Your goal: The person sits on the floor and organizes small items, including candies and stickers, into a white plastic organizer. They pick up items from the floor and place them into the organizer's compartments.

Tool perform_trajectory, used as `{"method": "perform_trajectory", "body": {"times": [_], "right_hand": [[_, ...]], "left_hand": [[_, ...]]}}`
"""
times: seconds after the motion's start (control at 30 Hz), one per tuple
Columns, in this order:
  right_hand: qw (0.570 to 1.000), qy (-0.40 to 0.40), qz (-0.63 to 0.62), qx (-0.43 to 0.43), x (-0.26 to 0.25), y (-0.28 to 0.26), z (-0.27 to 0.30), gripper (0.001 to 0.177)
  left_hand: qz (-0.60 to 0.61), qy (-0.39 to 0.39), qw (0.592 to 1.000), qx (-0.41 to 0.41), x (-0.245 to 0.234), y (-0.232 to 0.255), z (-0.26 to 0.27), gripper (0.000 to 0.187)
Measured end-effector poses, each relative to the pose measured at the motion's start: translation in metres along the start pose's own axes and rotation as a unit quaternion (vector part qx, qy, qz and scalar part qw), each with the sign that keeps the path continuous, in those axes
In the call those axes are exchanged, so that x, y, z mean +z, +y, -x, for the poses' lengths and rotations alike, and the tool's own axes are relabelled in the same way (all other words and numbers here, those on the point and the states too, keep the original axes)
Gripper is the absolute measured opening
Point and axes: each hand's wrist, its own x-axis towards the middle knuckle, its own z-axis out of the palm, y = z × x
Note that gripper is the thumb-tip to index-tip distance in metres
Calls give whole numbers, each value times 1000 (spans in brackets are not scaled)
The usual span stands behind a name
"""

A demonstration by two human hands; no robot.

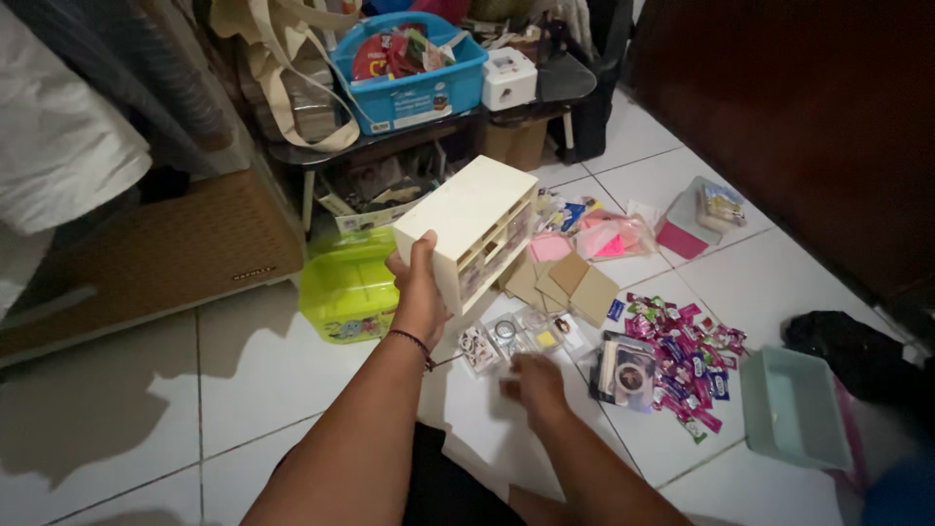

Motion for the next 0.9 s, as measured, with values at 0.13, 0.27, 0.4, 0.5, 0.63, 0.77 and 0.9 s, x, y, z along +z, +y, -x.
{"method": "perform_trajectory", "body": {"times": [0.13,0.27,0.4,0.5,0.63,0.77,0.9], "right_hand": [[949,-165,-145,-228,13,-45,33,25],[956,-162,-109,-219,35,-93,78,22],[955,-178,-93,-217,45,-108,114,16],[955,-202,-96,-196,40,-112,120,13],[968,-143,-91,-187,26,-111,118,9],[962,-128,-122,-210,7,-110,118,11],[960,-111,-79,-245,-10,-105,122,16]], "left_hand": [[-31,21,999,14,4,-11,4,88],[-44,-7,995,91,5,-22,9,88],[-75,-37,989,125,3,-32,19,85],[-83,-20,987,138,4,-33,21,83],[-77,7,990,120,1,-31,24,83],[-59,25,989,134,1,-26,22,84],[-121,54,985,110,2,-25,24,86]]}}
